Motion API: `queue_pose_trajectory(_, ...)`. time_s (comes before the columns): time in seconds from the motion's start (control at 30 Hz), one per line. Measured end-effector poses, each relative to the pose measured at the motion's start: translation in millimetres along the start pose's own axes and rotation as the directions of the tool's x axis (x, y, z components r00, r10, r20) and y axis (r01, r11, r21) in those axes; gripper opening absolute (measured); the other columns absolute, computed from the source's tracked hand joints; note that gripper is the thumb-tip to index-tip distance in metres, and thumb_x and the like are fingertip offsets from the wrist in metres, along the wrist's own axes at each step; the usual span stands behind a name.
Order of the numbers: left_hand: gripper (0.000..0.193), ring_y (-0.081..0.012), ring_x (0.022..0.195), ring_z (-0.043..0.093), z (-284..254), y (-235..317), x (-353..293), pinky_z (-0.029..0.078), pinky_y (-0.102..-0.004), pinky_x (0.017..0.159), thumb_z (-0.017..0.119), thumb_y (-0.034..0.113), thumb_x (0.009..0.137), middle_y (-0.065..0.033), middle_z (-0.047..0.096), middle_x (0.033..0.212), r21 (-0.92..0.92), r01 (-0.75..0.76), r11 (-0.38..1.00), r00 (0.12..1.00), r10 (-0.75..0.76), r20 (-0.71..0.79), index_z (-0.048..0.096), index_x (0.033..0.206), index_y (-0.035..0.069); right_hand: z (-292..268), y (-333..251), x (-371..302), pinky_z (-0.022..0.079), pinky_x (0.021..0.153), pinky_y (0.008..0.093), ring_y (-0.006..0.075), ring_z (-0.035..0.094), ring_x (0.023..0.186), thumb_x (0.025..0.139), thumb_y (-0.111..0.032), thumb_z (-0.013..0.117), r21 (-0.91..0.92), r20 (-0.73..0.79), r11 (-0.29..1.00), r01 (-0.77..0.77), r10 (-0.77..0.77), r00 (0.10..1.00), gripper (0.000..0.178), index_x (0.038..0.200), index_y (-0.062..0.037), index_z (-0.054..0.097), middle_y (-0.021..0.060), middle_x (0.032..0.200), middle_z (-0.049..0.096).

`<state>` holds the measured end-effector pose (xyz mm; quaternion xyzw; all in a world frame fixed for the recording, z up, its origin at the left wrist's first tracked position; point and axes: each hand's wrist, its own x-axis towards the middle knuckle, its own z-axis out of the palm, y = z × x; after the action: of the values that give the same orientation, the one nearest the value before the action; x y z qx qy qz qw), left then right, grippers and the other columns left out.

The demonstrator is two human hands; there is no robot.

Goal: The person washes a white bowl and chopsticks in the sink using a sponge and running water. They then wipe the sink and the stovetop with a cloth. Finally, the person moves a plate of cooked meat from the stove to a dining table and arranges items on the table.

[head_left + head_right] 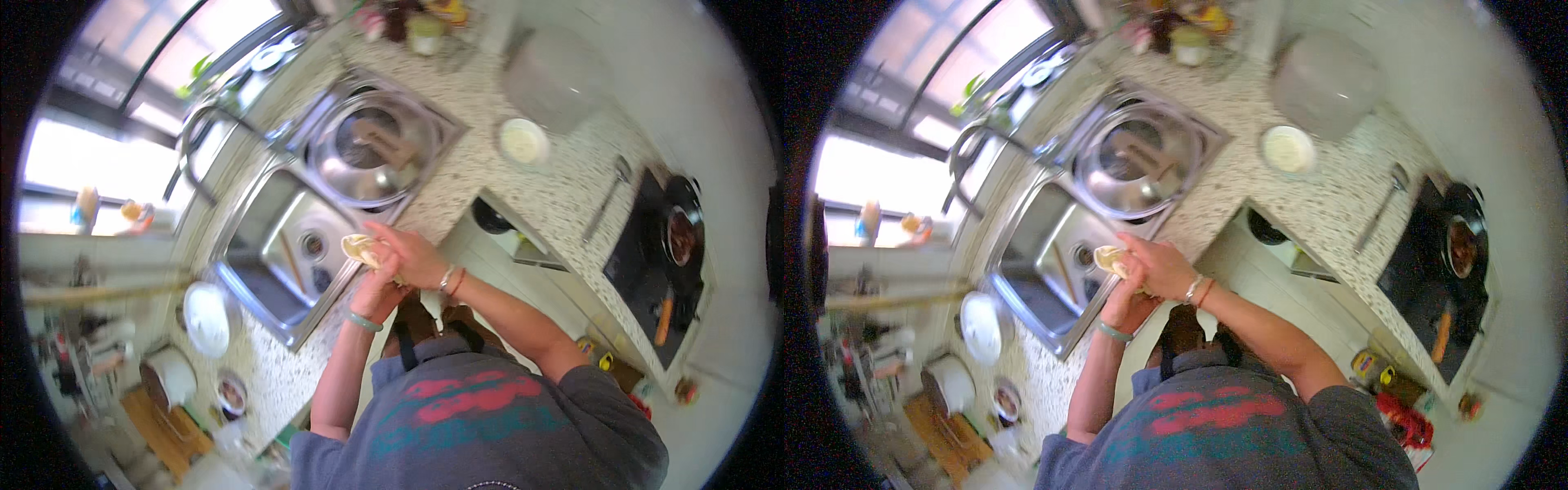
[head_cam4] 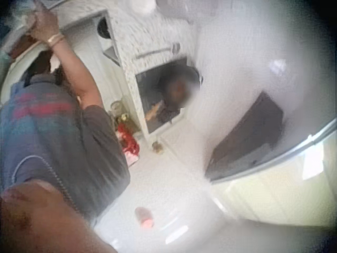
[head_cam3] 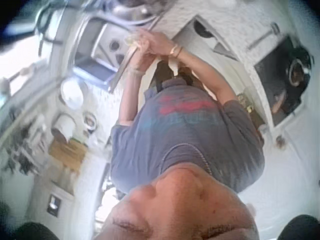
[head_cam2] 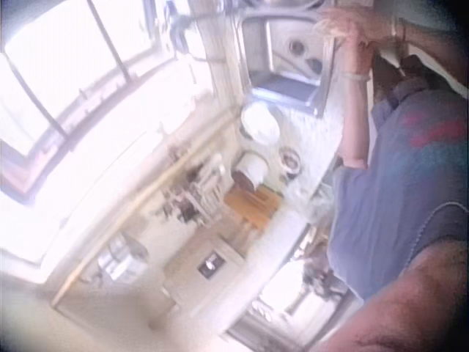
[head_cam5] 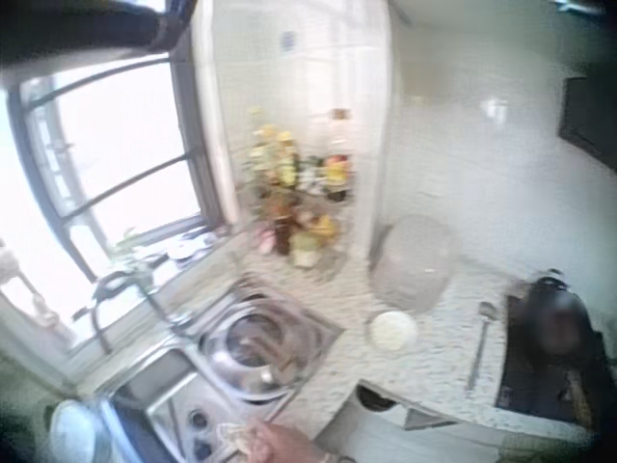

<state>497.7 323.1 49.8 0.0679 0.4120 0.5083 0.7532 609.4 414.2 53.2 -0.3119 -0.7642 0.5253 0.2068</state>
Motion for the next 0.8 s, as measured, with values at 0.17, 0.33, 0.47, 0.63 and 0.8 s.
queue_pose_trajectory(0.17, 0.021, -0.0043, 0.061, 0.035, -38.6, 22.7, -38.5, 0.030, -0.0173, 0.048, 0.059, 0.029, 0.089, 0.0067, 0.035, 0.069, -0.374, 0.180, 0.910, 0.954, -0.069, 0.291, 0.051, 0.097, 0.012, 56.2, 21.7, 31.9, 0.044, 0.088, 0.0306, 0.0192, 0.057, 0.104, 0.091, -0.039, 0.050, 0.737, 0.477, 0.578, -0.351, -0.078, 0.875, 0.056, 0.133, -0.0019, 0.042, 0.0098, 0.115, 0.059)
queue_pose_trajectory(0.33, 0.028, -0.0044, 0.047, 0.029, -73.1, 43.0, -55.3, 0.025, -0.0156, 0.033, 0.050, 0.034, 0.093, 0.0038, 0.036, 0.069, -0.710, 0.250, 0.659, 0.920, 0.067, 0.386, 0.051, 0.104, 0.009, 96.9, -31.0, 64.8, 0.046, 0.091, 0.0322, 0.0193, 0.055, 0.109, 0.089, -0.038, 0.056, 0.787, 0.614, 0.133, -0.602, -0.255, 0.746, 0.052, 0.128, -0.0044, 0.047, 0.0181, 0.117, 0.056)
queue_pose_trajectory(0.47, 0.025, -0.0036, 0.043, 0.027, -100.5, 68.0, -61.7, 0.021, -0.0158, 0.032, 0.052, 0.034, 0.092, 0.0050, 0.032, 0.063, -0.468, 0.280, 0.839, 0.898, -0.056, 0.437, 0.048, 0.082, 0.011, 116.3, -38.2, 108.1, 0.051, 0.076, 0.0287, 0.0152, 0.060, 0.089, 0.088, -0.018, 0.058, 0.775, 0.619, 0.308, -0.551, -0.201, 0.759, 0.037, 0.122, -0.0038, 0.051, 0.0182, 0.108, 0.061)
queue_pose_trajectory(0.63, 0.036, -0.0018, 0.041, 0.025, -140.3, 89.8, -36.3, 0.013, -0.0205, 0.033, 0.055, 0.025, 0.088, 0.0072, 0.029, 0.052, 0.101, 0.197, 0.975, 0.977, -0.187, -0.100, 0.035, 0.060, 0.016, 150.2, -39.2, 151.2, 0.046, 0.056, 0.0189, 0.0047, 0.050, 0.060, 0.092, -0.013, 0.053, 0.640, 0.645, 0.501, -0.583, 0.063, 0.762, 0.035, 0.126, -0.0047, 0.052, 0.0032, 0.080, 0.059)
queue_pose_trajectory(0.8, 0.036, -0.0253, 0.084, 0.060, -204.9, 63.1, 26.3, 0.048, -0.0365, 0.071, 0.060, 0.027, 0.085, -0.0069, 0.061, 0.094, 0.738, -0.343, 0.581, 0.822, 0.566, -0.064, 0.048, 0.110, 0.004, 183.7, -17.6, 183.6, 0.034, 0.042, 0.0185, 0.0021, 0.036, 0.047, 0.096, -0.021, 0.047, 0.633, 0.507, 0.510, -0.582, 0.295, 0.810, 0.028, 0.115, -0.0033, 0.058, -0.0058, 0.063, 0.045)
